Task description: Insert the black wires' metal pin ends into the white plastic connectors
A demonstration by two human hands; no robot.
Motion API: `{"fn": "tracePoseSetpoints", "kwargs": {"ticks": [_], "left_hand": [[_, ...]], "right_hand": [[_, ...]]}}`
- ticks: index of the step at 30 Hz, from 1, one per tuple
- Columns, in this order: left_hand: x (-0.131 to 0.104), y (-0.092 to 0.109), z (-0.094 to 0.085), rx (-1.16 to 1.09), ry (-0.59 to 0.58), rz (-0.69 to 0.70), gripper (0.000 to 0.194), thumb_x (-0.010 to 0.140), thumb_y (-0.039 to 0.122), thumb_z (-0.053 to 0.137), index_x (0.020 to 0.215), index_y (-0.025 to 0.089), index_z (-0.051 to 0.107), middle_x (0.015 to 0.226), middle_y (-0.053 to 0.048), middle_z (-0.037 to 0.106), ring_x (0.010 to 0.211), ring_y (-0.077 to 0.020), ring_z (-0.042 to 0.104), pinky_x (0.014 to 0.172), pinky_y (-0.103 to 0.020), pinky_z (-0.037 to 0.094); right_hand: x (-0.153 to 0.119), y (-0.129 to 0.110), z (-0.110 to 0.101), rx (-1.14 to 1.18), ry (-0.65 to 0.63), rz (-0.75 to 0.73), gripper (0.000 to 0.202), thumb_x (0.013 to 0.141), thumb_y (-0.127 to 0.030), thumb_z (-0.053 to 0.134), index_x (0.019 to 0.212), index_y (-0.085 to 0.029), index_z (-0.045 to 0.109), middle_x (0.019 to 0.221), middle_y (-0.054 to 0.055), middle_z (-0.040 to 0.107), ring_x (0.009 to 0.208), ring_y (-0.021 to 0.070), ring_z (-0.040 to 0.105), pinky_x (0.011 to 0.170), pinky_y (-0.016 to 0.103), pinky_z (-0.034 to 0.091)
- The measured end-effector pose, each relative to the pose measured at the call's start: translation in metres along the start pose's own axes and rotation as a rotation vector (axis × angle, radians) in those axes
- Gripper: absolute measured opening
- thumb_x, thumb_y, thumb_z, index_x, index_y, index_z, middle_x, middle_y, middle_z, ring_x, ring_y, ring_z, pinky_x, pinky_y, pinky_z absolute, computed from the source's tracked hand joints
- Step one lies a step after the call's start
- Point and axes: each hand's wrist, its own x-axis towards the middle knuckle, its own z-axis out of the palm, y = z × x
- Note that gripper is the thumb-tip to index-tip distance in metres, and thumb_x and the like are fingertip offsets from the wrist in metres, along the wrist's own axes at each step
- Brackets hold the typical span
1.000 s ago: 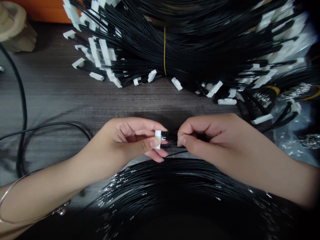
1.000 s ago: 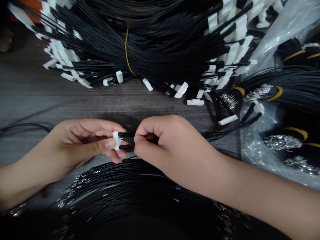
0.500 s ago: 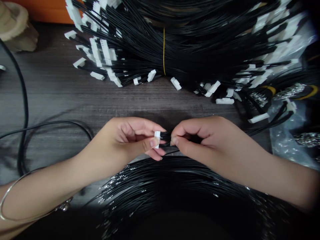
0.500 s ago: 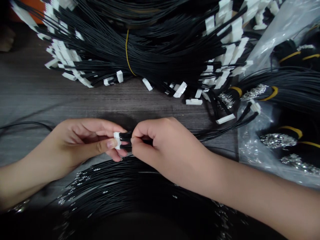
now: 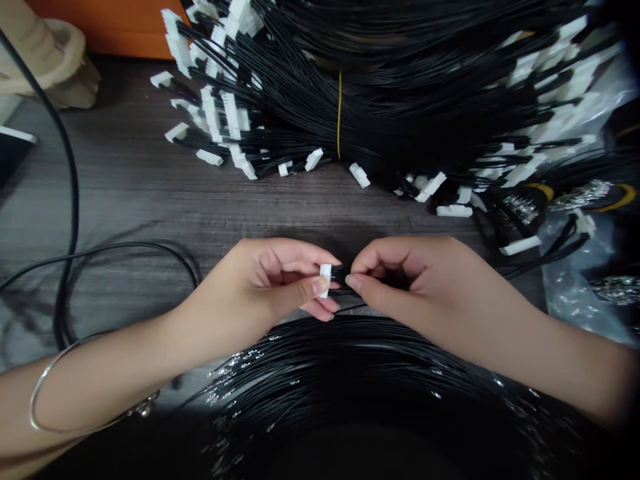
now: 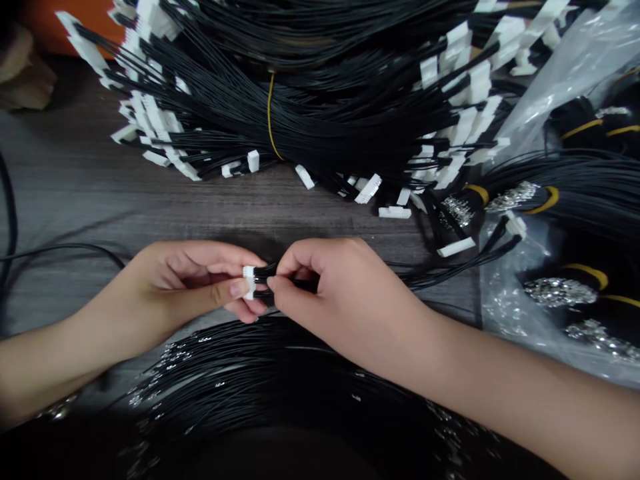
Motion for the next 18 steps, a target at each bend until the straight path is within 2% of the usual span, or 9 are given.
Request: {"fn": "tracePoseSetpoints", "kwargs": {"ticks": [5,11,18], "left_hand": [[0.0002,0.0016,0.0014,0.029,0.008,-0.018,0.011,0.078,0.012,0.065,0.088,0.016,0.069,0.074,0.001,0.073,0.066,-0.0111,0.070,0.064,-0.017,0.058],[-0.0006,0.0025,0.0017,0.076,0.006,-0.027,0.012,0.077,0.013,0.066,0.086,0.019,0.071,0.073,0.002,0.074,0.066,-0.0120,0.070,0.064,-0.018,0.057],[0.0012,-0.0006,0.0014,0.067,-0.007,-0.018,0.010,0.078,0.012,0.066,0.085,0.016,0.070,0.074,0.001,0.074,0.069,-0.0130,0.071,0.066,-0.019,0.058]], "right_hand": [[0.0001,0.0048,0.0011,0.036,0.010,-0.096,0.018,0.082,-0.022,0.055,0.067,-0.023,0.064,0.051,-0.010,0.053,0.043,0.0003,0.041,0.040,0.011,0.031],[-0.0009,0.0058,0.0025,0.050,0.009,-0.077,0.017,0.082,-0.018,0.054,0.068,-0.023,0.064,0.051,-0.011,0.053,0.043,0.0001,0.040,0.038,0.010,0.030],[0.0018,0.0034,0.0068,0.063,0.017,-0.051,0.017,0.080,-0.016,0.055,0.065,-0.020,0.063,0.051,-0.010,0.054,0.045,0.0009,0.042,0.040,0.012,0.031]]}}
